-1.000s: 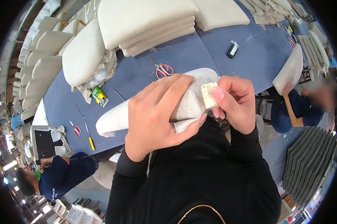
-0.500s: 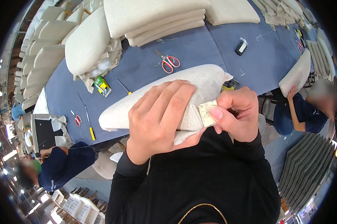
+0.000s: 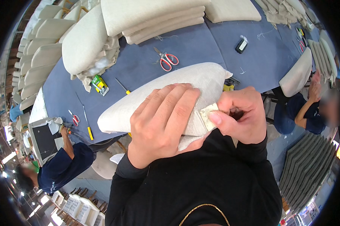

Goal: The person staples fabric onto foam cushions using a staple gun. They repeatedly pick up cushions, align the fabric, and secure it with staples. The person also uses a screwdriver to pry open seams and scissors to trim excess fabric from the cushions.

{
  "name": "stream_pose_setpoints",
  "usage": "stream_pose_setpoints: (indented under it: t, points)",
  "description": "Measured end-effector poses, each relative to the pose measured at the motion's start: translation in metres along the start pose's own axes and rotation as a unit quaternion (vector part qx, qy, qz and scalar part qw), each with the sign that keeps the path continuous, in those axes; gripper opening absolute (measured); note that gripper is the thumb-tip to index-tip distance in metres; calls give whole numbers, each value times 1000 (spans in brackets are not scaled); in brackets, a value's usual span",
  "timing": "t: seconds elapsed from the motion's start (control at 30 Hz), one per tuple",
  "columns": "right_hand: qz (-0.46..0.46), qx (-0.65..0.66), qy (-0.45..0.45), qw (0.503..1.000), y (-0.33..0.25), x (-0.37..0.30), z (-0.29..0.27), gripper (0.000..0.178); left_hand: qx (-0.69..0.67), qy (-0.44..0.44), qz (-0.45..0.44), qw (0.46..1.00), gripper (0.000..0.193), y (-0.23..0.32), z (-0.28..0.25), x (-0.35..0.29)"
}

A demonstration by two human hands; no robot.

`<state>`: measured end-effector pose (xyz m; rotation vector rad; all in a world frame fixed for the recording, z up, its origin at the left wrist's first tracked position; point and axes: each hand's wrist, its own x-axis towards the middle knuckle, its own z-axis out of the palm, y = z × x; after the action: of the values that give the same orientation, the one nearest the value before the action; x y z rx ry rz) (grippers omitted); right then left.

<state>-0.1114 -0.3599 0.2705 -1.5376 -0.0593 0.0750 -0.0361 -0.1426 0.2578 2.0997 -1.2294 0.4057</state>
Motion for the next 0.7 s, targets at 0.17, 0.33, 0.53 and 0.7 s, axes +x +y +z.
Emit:
stream_pose_setpoints:
  t: [0.17,0.33,0.53,0.7]
  points:
    - [-32,44,-13,998,10,5,-3,28,10,2,-2,1000,64,1,1,2]
    - [-19,75,-19,997,10,9,-2,26,22,8,4,1000,64,-1,4,2]
    - [-14,57,-33,998,7,12,-7,27,16,12,-12,1000,62,2,5,4]
    - [-16,72,-41,996,9,12,-12,28,4,24,-16,1000,60,1,9,4]
